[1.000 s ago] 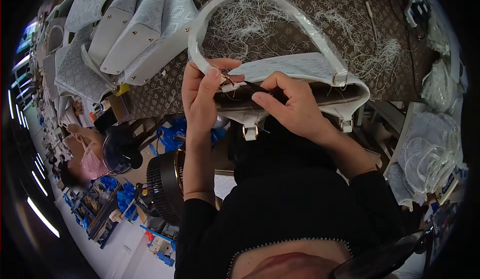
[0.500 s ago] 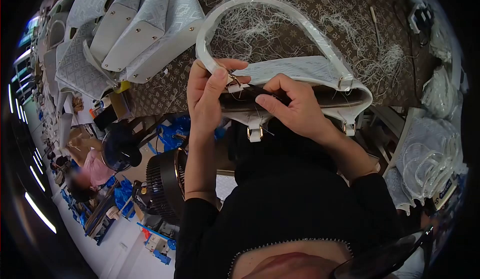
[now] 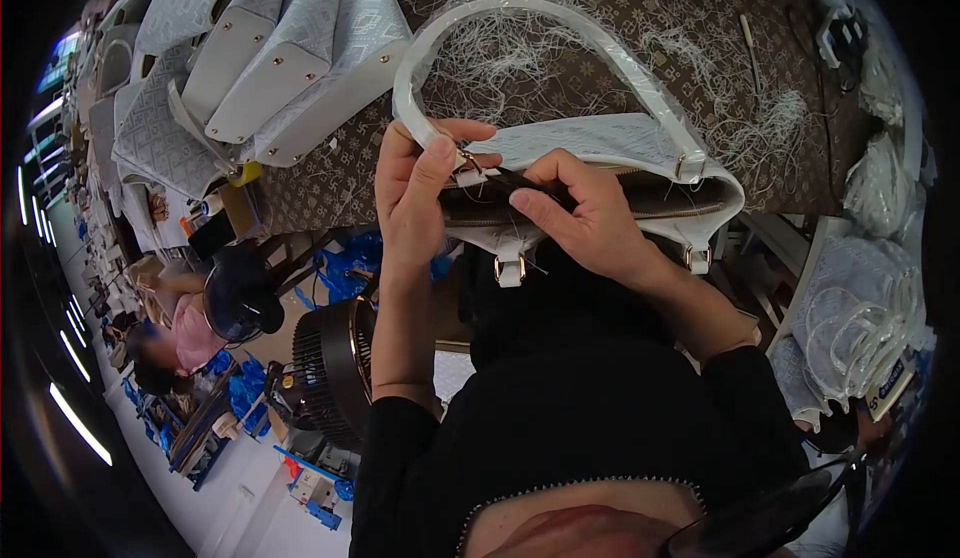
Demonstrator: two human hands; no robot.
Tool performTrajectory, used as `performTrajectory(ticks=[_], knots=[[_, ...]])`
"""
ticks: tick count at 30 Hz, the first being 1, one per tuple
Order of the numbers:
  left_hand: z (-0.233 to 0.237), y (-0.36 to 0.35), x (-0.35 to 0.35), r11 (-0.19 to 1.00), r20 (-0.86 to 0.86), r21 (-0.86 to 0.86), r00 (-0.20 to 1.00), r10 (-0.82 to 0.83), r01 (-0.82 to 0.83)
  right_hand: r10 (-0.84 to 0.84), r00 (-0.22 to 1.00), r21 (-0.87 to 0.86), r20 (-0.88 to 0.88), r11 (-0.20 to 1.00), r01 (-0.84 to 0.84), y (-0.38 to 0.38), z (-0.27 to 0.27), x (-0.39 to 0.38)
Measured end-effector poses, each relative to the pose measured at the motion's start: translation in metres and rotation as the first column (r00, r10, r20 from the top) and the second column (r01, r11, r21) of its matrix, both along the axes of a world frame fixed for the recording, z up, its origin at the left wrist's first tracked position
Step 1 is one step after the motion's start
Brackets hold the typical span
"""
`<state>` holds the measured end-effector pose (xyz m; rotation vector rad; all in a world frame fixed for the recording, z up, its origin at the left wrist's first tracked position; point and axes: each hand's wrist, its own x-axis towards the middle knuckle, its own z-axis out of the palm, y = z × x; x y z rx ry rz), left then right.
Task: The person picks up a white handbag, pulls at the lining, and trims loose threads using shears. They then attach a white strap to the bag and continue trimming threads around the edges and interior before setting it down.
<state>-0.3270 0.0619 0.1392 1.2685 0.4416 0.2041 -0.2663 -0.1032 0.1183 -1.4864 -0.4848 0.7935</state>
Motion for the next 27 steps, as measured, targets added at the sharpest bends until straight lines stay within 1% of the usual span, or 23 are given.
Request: performTrajectory(ticks=[4, 6, 7, 9, 10, 12, 13, 15, 16, 17, 18, 19, 20, 21, 22, 23, 24, 25, 26, 27], knots=[[-0.001, 0.000, 0.000, 1.000, 0.020, 0.001, 1.000, 0.000, -0.001, -0.013, 1.000, -0.003, -0.028, 1.000, 0.013, 0.002, 0.000, -0.005], [-0.001, 0.000, -0.001, 1.000, 0.018, 0.000, 1.000, 0.002, -0.002, -0.073, 0.993, 0.059, -0.096, 0.995, 0.079, 0.002, -0.003, -0.006], [-0.001, 0.000, -0.001, 1.000, 0.016, -0.002, 1.000, 0.004, -0.004, -0.073, 0.993, 0.060, -0.096, 0.995, 0.079, 0.003, -0.003, -0.005], [-0.001, -0.001, -0.001, 1.000, 0.019, -0.001, 1.000, 0.004, -0.004, -0.134, 0.923, 0.114, -0.360, 0.976, 0.186, 0.004, -0.002, -0.003], [-0.001, -0.001, -0.001, 1.000, 0.023, 0.000, 1.000, 0.003, -0.003, -0.134, 0.924, 0.115, -0.359, 0.976, 0.186, 0.004, -0.001, -0.003], [-0.001, -0.001, 0.000, 1.000, 0.022, 0.006, 1.000, 0.002, -0.002, -0.137, 0.910, 0.210, -0.392, 0.949, 0.233, 0.002, 0.001, -0.001], [-0.001, -0.001, 0.000, 1.000, 0.021, 0.009, 1.000, 0.001, -0.001, -0.138, 0.911, 0.211, -0.389, 0.949, 0.233, -0.001, 0.006, 0.000], [-0.002, 0.002, -0.001, 1.000, 0.036, -0.015, 0.999, -0.018, 0.019, -0.155, 0.927, 0.277, -0.341, 0.926, 0.257, -0.012, 0.025, 0.001], [-0.002, 0.002, -0.002, 0.998, 0.047, -0.040, 0.998, -0.036, 0.038, -0.192, 0.952, 0.336, -0.237, 0.904, 0.266, -0.020, 0.033, 0.001], [0.001, 0.001, 0.000, 0.998, 0.058, -0.046, 0.998, -0.038, 0.040, -0.294, 0.947, 0.403, -0.128, 0.857, 0.320, -0.027, 0.040, 0.007], [0.006, -0.002, 0.001, 0.998, 0.065, 0.056, 0.997, -0.035, 0.032, -0.398, 0.917, 0.474, -0.021, 0.803, 0.360, -0.036, 0.046, 0.013], [0.010, -0.005, 0.002, 0.988, 0.076, 0.155, 0.997, -0.035, 0.023, -0.497, 0.867, 0.436, 0.022, 0.785, 0.439, -0.050, 0.047, 0.023], [0.010, -0.004, 0.000, 0.973, 0.151, 0.223, 0.985, -0.087, 0.052, -0.591, 0.804, 0.404, 0.073, 0.754, 0.518, -0.063, 0.048, 0.035], [0.011, -0.001, 0.000, 0.975, 0.172, 0.213, 0.980, -0.096, 0.058, -0.628, 0.777, 0.422, -0.036, 0.695, 0.582, -0.070, 0.059, 0.046], [0.013, 0.001, 0.000, 0.910, 0.232, 0.401, 0.949, -0.214, 0.108, -0.636, 0.771, 0.425, -0.014, 0.695, 0.581, -0.078, 0.060, 0.054], [0.016, 0.001, 0.000, 0.806, 0.267, 0.579, 0.904, -0.335, 0.128, -0.706, 0.708, 0.360, 0.000, 0.661, 0.659, -0.086, 0.061, 0.062], [0.030, -0.004, -0.002, 0.825, 0.168, 0.530, 0.930, -0.328, 0.196, -0.768, 0.640, 0.298, 0.018, 0.615, 0.730, -0.093, 0.060, 0.071], [0.031, -0.005, 0.000, 0.827, 0.187, 0.529, 0.924, -0.333, 0.191, -0.789, 0.608, 0.186, 0.089, 0.613, 0.768, -0.096, 0.050, 0.079], [0.032, -0.002, -0.001, 0.630, 0.105, 0.752, 0.908, -0.406, 0.195, -0.768, 0.635, 0.025, 0.086, 0.638, 0.769, -0.097, 0.046, 0.081], [0.030, 0.001, -0.002, 0.378, 0.004, 0.907, 0.895, -0.445, 0.184, -0.747, 0.660, -0.140, 0.075, 0.648, 0.749, -0.098, 0.042, 0.081]])
